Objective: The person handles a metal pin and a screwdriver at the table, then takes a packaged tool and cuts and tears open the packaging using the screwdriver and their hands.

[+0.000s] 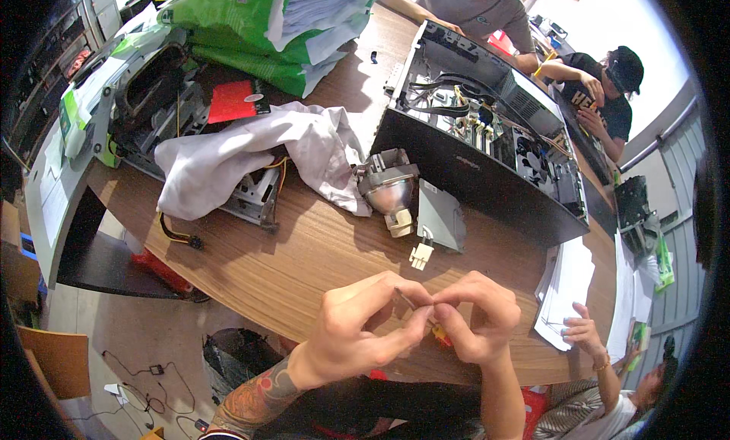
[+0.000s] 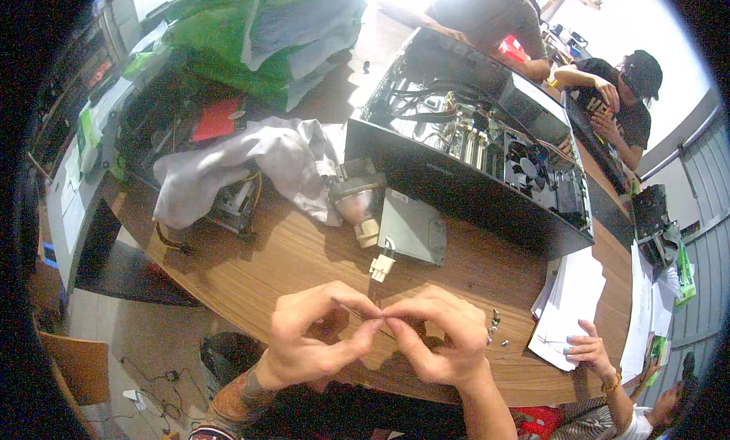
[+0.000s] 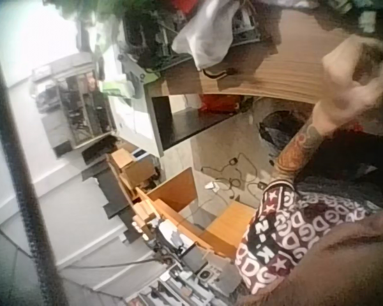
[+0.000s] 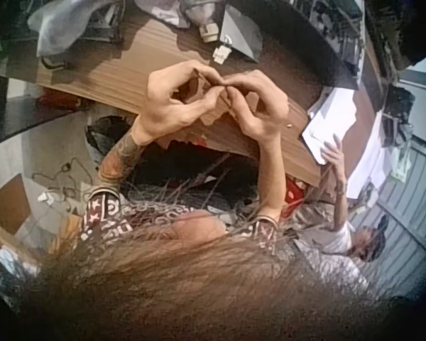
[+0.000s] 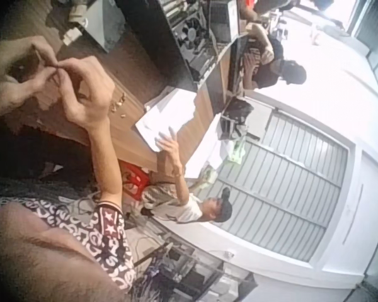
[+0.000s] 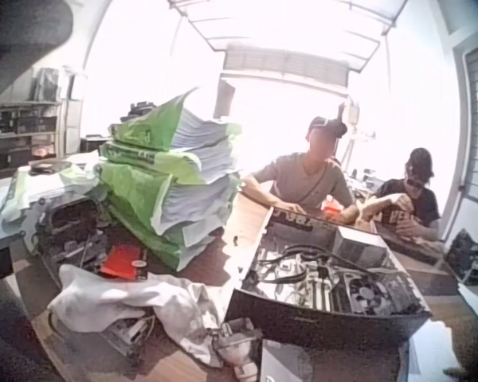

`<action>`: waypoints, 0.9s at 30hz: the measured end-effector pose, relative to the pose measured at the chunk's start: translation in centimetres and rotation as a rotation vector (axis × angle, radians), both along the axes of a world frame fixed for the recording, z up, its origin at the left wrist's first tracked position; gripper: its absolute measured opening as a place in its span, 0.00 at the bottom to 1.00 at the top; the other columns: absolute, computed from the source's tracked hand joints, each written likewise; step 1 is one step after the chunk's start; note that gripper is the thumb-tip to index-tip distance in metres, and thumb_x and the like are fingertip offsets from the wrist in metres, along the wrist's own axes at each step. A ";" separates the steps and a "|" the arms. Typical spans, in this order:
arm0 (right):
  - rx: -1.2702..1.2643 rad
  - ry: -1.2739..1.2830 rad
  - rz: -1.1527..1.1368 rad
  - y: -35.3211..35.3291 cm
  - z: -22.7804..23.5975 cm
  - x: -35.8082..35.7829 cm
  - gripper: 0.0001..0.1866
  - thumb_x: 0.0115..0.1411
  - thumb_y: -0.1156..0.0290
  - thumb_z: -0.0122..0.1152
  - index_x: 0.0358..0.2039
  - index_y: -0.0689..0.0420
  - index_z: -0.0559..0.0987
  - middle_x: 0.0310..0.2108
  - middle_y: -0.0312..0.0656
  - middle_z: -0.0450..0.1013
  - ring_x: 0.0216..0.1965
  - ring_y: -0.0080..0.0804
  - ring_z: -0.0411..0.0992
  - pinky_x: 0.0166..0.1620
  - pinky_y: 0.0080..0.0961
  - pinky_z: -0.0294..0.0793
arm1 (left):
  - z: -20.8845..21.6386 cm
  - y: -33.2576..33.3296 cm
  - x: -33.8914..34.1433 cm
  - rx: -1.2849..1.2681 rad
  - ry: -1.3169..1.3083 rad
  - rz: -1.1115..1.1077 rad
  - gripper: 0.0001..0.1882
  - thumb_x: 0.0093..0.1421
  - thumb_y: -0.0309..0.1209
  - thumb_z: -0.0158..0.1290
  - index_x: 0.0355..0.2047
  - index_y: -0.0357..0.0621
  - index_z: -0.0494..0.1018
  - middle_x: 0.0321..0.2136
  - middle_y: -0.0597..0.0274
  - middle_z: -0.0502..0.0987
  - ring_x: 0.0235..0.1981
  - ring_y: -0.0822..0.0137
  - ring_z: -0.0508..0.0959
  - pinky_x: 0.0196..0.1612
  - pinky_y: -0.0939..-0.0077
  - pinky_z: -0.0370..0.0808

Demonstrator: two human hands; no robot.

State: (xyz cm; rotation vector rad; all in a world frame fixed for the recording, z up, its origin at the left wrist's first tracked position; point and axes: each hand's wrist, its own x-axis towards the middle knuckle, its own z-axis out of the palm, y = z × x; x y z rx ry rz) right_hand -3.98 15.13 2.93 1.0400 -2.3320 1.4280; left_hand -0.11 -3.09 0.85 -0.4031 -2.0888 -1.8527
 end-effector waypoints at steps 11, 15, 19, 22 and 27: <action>0.032 0.337 -0.104 0.1 -0.8 0.5 0.16 0.42 0.83 0.70 0.35 0.57 0.81 0.20 0.37 0.76 0.17 0.26 0.72 0.20 0.20 0.68 | -0.1 0.3 -0.1 0.017 0.058 -0.015 0.07 0.51 0.21 0.62 0.32 0.38 0.77 0.22 0.64 0.75 0.15 0.77 0.66 0.18 0.80 0.62; 0.073 0.451 -0.165 -0.1 -1.1 1.0 0.16 0.40 0.85 0.67 0.32 0.57 0.80 0.19 0.36 0.72 0.18 0.26 0.69 0.23 0.19 0.66 | -0.6 0.3 -0.3 0.009 0.156 0.011 0.08 0.51 0.21 0.62 0.32 0.38 0.77 0.23 0.64 0.76 0.15 0.78 0.66 0.17 0.82 0.62; 0.090 0.509 -0.155 0.0 -1.1 1.1 0.19 0.39 0.85 0.67 0.34 0.56 0.80 0.19 0.34 0.71 0.18 0.26 0.69 0.23 0.20 0.66 | -0.5 0.1 -0.3 0.042 0.130 -0.021 0.08 0.51 0.20 0.62 0.32 0.39 0.77 0.24 0.64 0.77 0.15 0.79 0.66 0.17 0.82 0.61; 0.083 0.503 -0.137 0.2 -1.2 1.2 0.19 0.38 0.86 0.67 0.34 0.56 0.80 0.21 0.33 0.71 0.18 0.26 0.69 0.23 0.21 0.66 | -0.1 -0.2 -0.1 -0.005 0.018 -0.072 0.09 0.49 0.18 0.62 0.32 0.37 0.78 0.28 0.56 0.81 0.27 0.68 0.81 0.29 0.79 0.75; 0.097 0.516 -0.150 0.2 -1.1 1.3 0.19 0.39 0.85 0.67 0.34 0.55 0.80 0.21 0.33 0.71 0.19 0.26 0.68 0.23 0.21 0.68 | -0.1 -0.1 -0.1 -0.005 0.005 -0.083 0.09 0.49 0.19 0.62 0.33 0.36 0.79 0.28 0.56 0.81 0.27 0.69 0.81 0.28 0.79 0.75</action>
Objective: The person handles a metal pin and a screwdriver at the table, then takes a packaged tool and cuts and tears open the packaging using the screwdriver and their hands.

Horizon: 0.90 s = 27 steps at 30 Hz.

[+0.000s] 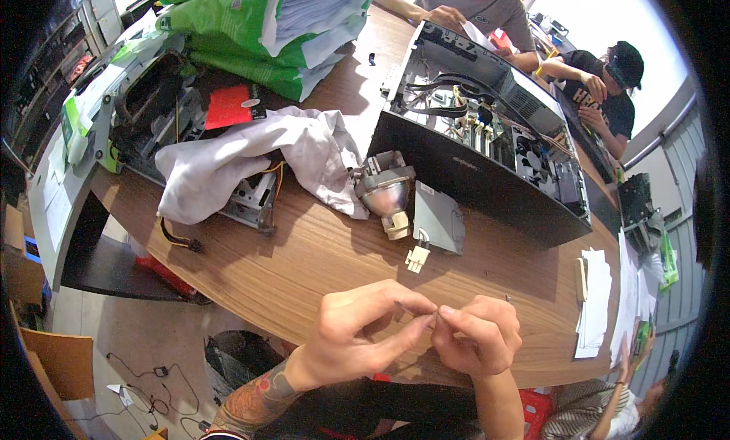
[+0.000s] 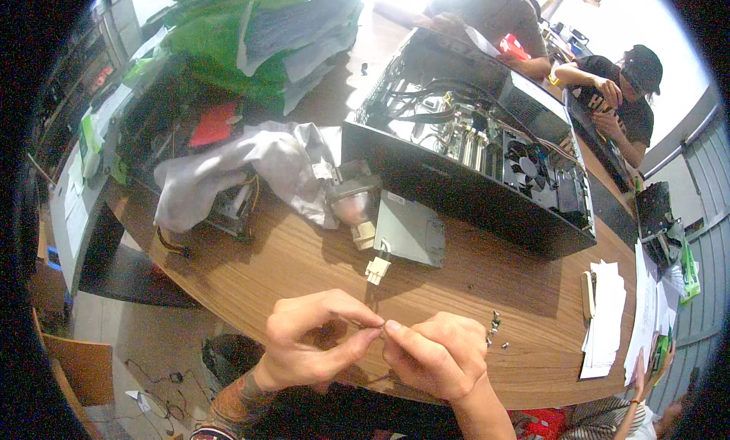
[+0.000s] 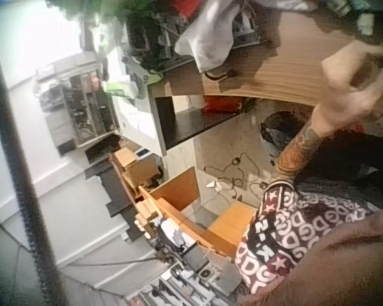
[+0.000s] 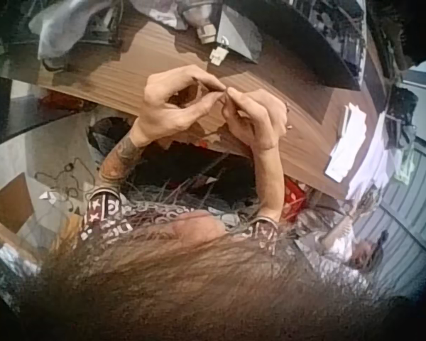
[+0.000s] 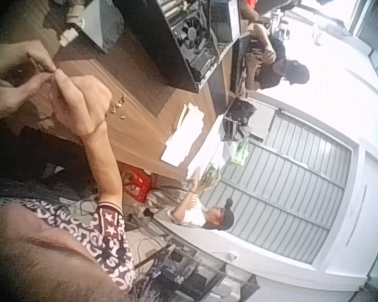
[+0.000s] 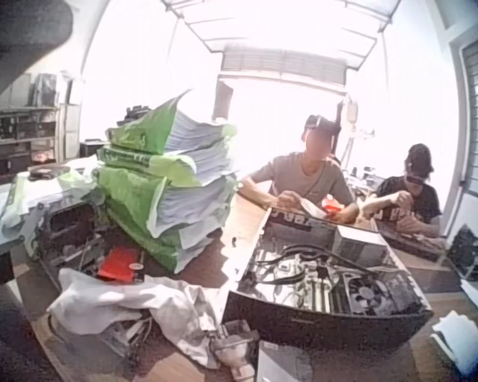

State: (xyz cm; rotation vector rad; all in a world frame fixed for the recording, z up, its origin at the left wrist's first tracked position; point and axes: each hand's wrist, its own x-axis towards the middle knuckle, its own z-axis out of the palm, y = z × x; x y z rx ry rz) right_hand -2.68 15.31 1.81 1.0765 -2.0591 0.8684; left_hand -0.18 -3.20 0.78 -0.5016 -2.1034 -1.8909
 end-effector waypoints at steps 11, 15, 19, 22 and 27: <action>0.020 0.022 0.014 0.1 -0.6 0.2 0.20 0.43 0.83 0.67 0.38 0.54 0.78 0.21 0.32 0.71 0.18 0.24 0.68 0.22 0.20 0.69 | -0.4 0.1 -0.1 0.044 0.038 -0.006 0.08 0.50 0.20 0.62 0.32 0.37 0.79 0.26 0.60 0.79 0.22 0.73 0.73 0.24 0.80 0.68; 0.014 0.014 0.033 0.0 -0.4 0.0 0.19 0.43 0.84 0.67 0.37 0.55 0.78 0.20 0.34 0.71 0.17 0.24 0.68 0.22 0.20 0.69 | -0.3 -0.2 0.1 0.007 0.013 -0.008 0.09 0.49 0.19 0.63 0.32 0.36 0.79 0.28 0.55 0.82 0.29 0.67 0.82 0.32 0.77 0.77; -0.024 -0.029 0.064 -0.1 -0.2 -0.1 0.18 0.42 0.85 0.67 0.35 0.57 0.78 0.20 0.35 0.71 0.17 0.25 0.68 0.22 0.20 0.69 | 0.5 -0.2 0.4 0.004 -0.091 -0.016 0.09 0.48 0.19 0.63 0.32 0.36 0.79 0.29 0.54 0.82 0.29 0.66 0.82 0.32 0.77 0.77; -0.012 -0.027 0.047 0.3 -0.4 -0.1 0.18 0.41 0.86 0.67 0.35 0.58 0.79 0.20 0.37 0.71 0.17 0.26 0.69 0.21 0.20 0.69 | -0.1 -0.1 0.1 0.027 -0.002 -0.007 0.10 0.48 0.18 0.63 0.33 0.36 0.80 0.29 0.54 0.82 0.29 0.66 0.82 0.31 0.77 0.77; -0.025 -0.049 0.040 0.2 -0.1 -0.1 0.16 0.43 0.84 0.68 0.34 0.58 0.79 0.21 0.37 0.71 0.18 0.26 0.70 0.23 0.20 0.69 | -0.1 0.0 0.2 0.026 0.042 0.009 0.10 0.47 0.17 0.63 0.32 0.35 0.80 0.29 0.54 0.82 0.29 0.65 0.82 0.30 0.78 0.76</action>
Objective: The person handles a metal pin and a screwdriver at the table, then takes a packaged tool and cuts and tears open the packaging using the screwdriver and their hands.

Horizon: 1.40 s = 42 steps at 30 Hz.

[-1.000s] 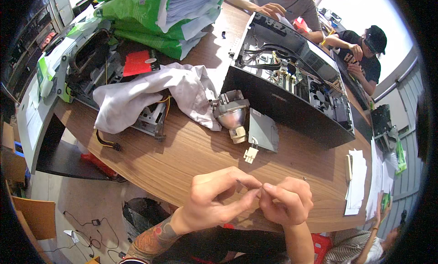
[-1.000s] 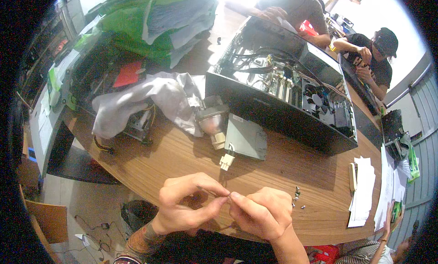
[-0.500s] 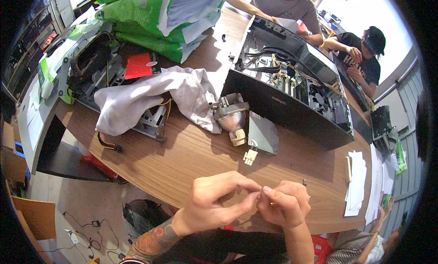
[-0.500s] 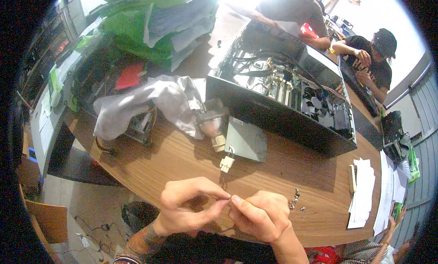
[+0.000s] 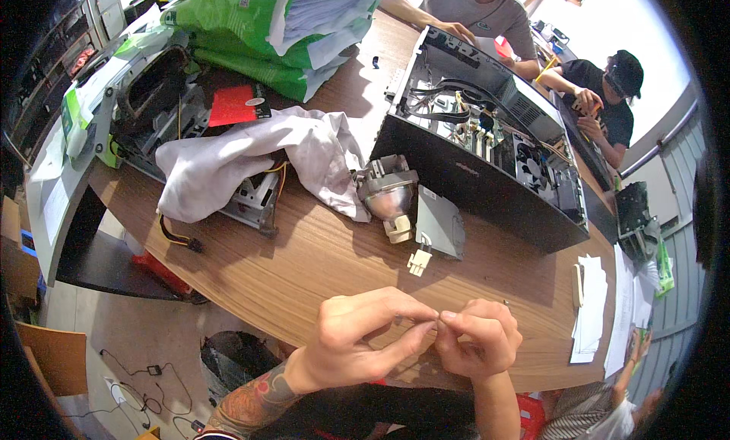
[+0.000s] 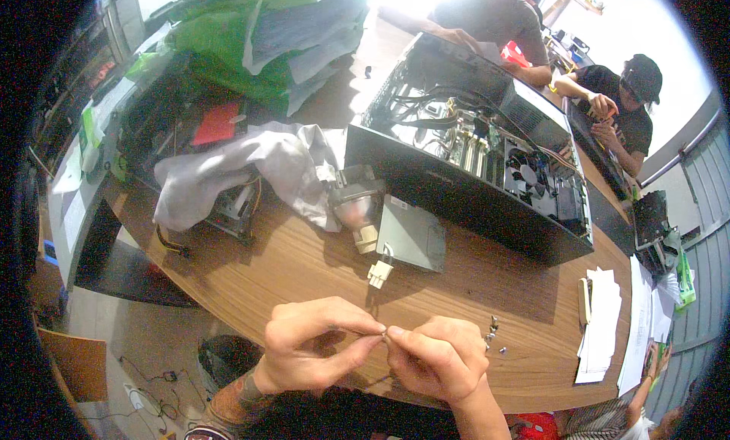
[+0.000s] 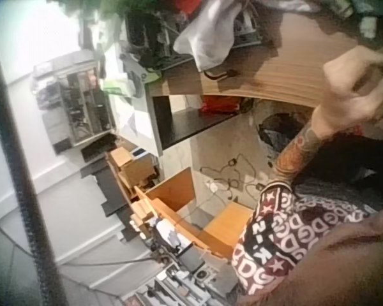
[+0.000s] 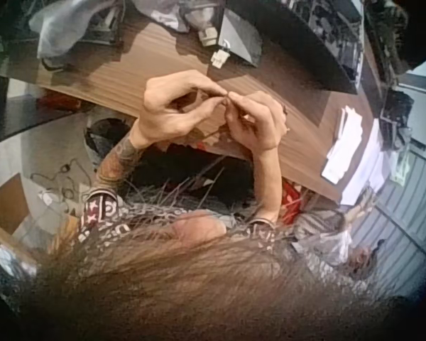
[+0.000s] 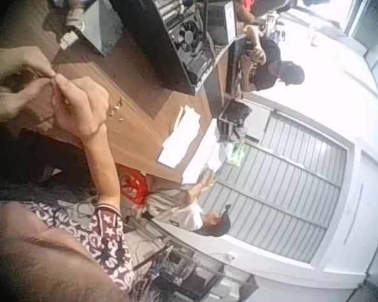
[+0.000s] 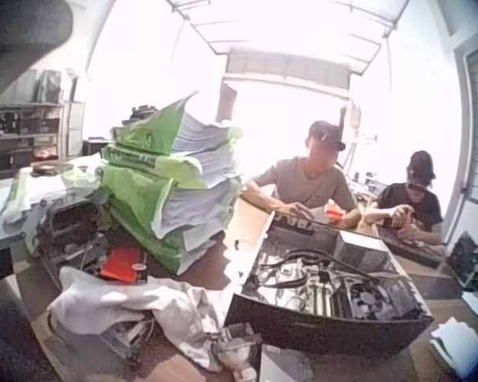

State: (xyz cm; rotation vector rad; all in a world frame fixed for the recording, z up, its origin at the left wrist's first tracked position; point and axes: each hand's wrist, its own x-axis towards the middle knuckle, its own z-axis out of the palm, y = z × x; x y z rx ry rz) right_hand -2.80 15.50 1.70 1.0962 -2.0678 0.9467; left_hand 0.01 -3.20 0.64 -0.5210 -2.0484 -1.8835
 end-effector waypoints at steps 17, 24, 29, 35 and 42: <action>0.014 -0.009 -0.024 -0.1 -0.2 0.2 0.16 0.42 0.84 0.68 0.33 0.56 0.79 0.20 0.36 0.71 0.18 0.27 0.69 0.24 0.21 0.69 | -0.2 0.3 -0.3 0.026 0.131 0.027 0.09 0.48 0.18 0.63 0.32 0.35 0.79 0.28 0.55 0.82 0.28 0.66 0.82 0.30 0.77 0.77; 0.038 0.046 -0.067 -0.1 -0.4 0.2 0.15 0.43 0.82 0.68 0.34 0.56 0.78 0.19 0.34 0.70 0.18 0.26 0.69 0.22 0.21 0.67 | -0.3 0.6 -0.2 0.044 -0.001 0.020 0.07 0.53 0.22 0.62 0.33 0.37 0.78 0.23 0.64 0.78 0.15 0.81 0.67 0.17 0.84 0.61; 0.026 0.045 -0.070 -0.2 -0.4 0.1 0.14 0.44 0.82 0.68 0.33 0.55 0.79 0.19 0.34 0.70 0.17 0.25 0.67 0.21 0.20 0.65 | -0.4 0.6 -0.2 0.108 -0.060 -0.013 0.08 0.53 0.22 0.62 0.34 0.37 0.78 0.22 0.67 0.76 0.15 0.83 0.65 0.17 0.85 0.59; 0.049 0.063 -0.051 -0.3 -0.2 -0.1 0.15 0.43 0.83 0.67 0.34 0.55 0.79 0.18 0.33 0.70 0.17 0.25 0.67 0.21 0.20 0.64 | -0.4 0.4 -0.2 0.126 -0.106 -0.017 0.08 0.54 0.23 0.62 0.35 0.38 0.78 0.22 0.68 0.76 0.15 0.83 0.65 0.17 0.84 0.60; 0.084 0.043 -0.087 -0.6 0.1 0.3 0.17 0.41 0.83 0.67 0.33 0.54 0.80 0.20 0.32 0.71 0.18 0.26 0.67 0.26 0.21 0.67 | -0.5 0.1 -0.1 0.089 -0.112 -0.019 0.07 0.55 0.25 0.61 0.34 0.37 0.77 0.22 0.66 0.76 0.16 0.81 0.67 0.18 0.83 0.61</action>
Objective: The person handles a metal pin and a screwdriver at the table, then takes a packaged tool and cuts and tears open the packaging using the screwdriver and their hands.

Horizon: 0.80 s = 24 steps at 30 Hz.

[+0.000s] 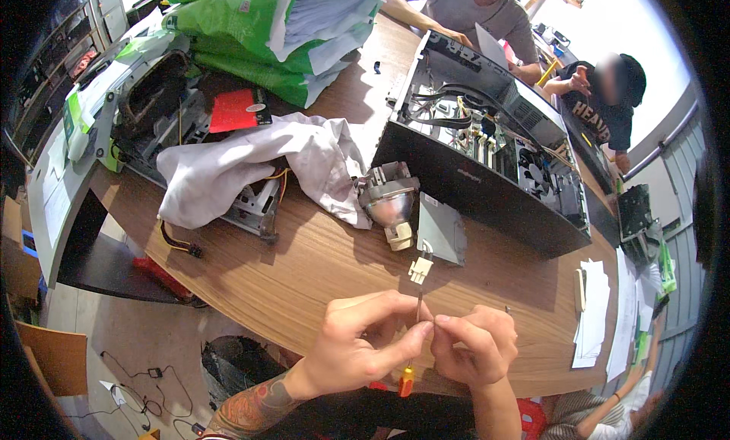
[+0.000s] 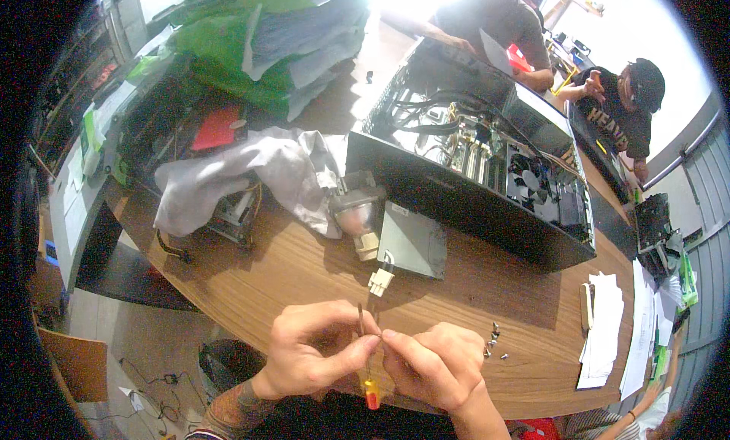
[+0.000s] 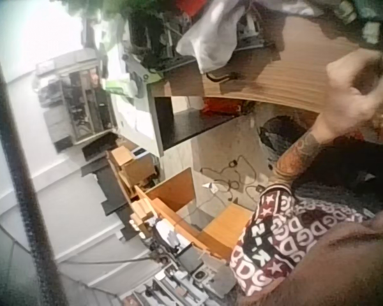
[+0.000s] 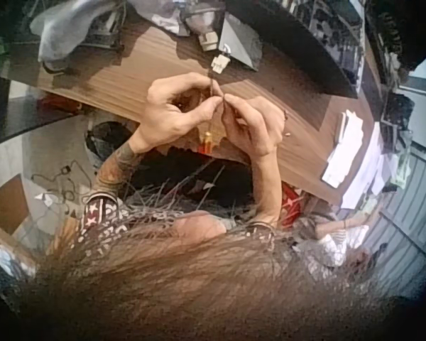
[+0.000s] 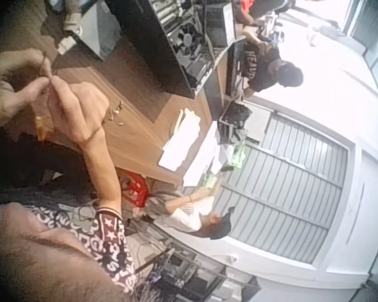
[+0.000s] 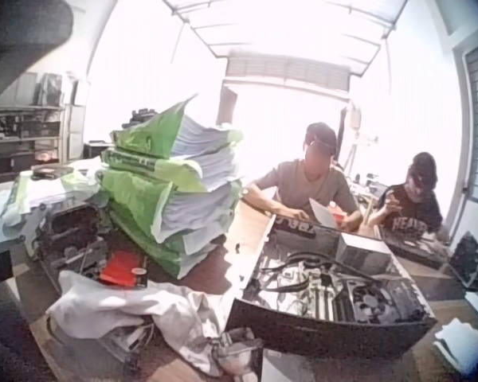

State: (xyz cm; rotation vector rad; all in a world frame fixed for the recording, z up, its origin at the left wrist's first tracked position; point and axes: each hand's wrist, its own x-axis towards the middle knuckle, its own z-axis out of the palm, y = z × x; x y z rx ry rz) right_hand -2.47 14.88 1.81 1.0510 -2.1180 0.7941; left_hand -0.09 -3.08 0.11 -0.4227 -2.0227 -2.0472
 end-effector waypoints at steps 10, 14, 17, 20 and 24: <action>-0.021 0.044 0.149 0.4 0.0 -0.9 0.17 0.42 0.81 0.69 0.35 0.58 0.79 0.20 0.33 0.70 0.16 0.24 0.68 0.17 0.20 0.67 | -0.4 0.0 0.4 0.069 -0.084 -0.109 0.08 0.57 0.26 0.60 0.35 0.36 0.77 0.22 0.66 0.77 0.17 0.83 0.69 0.19 0.85 0.64; 0.007 -0.014 0.128 0.5 -0.2 -0.7 0.16 0.40 0.82 0.67 0.33 0.55 0.79 0.20 0.33 0.71 0.16 0.25 0.68 0.22 0.22 0.65 | 0.0 -0.4 0.3 0.121 -0.231 -0.185 0.08 0.57 0.26 0.60 0.36 0.36 0.77 0.23 0.66 0.78 0.19 0.83 0.72 0.20 0.86 0.67; 0.018 -0.057 0.101 0.8 -0.1 -0.7 0.17 0.38 0.83 0.67 0.31 0.53 0.79 0.19 0.32 0.72 0.17 0.26 0.68 0.26 0.22 0.63 | 0.6 -0.6 0.3 0.087 -0.308 -0.222 0.08 0.57 0.26 0.60 0.36 0.35 0.77 0.23 0.66 0.78 0.20 0.83 0.74 0.21 0.86 0.68; 0.048 -0.077 0.081 0.2 0.3 -0.6 0.17 0.38 0.83 0.67 0.30 0.53 0.79 0.19 0.31 0.72 0.17 0.26 0.68 0.26 0.21 0.62 | 0.1 -1.1 0.2 0.117 -0.295 -0.230 0.08 0.58 0.25 0.59 0.37 0.35 0.77 0.23 0.66 0.78 0.21 0.83 0.74 0.21 0.87 0.69; 0.017 -0.081 0.006 0.3 0.5 -0.7 0.16 0.38 0.83 0.67 0.30 0.53 0.79 0.17 0.31 0.70 0.17 0.25 0.67 0.26 0.21 0.62 | 1.6 -1.0 0.4 0.322 -0.532 -0.267 0.07 0.61 0.24 0.57 0.39 0.35 0.76 0.24 0.66 0.77 0.20 0.81 0.74 0.20 0.87 0.68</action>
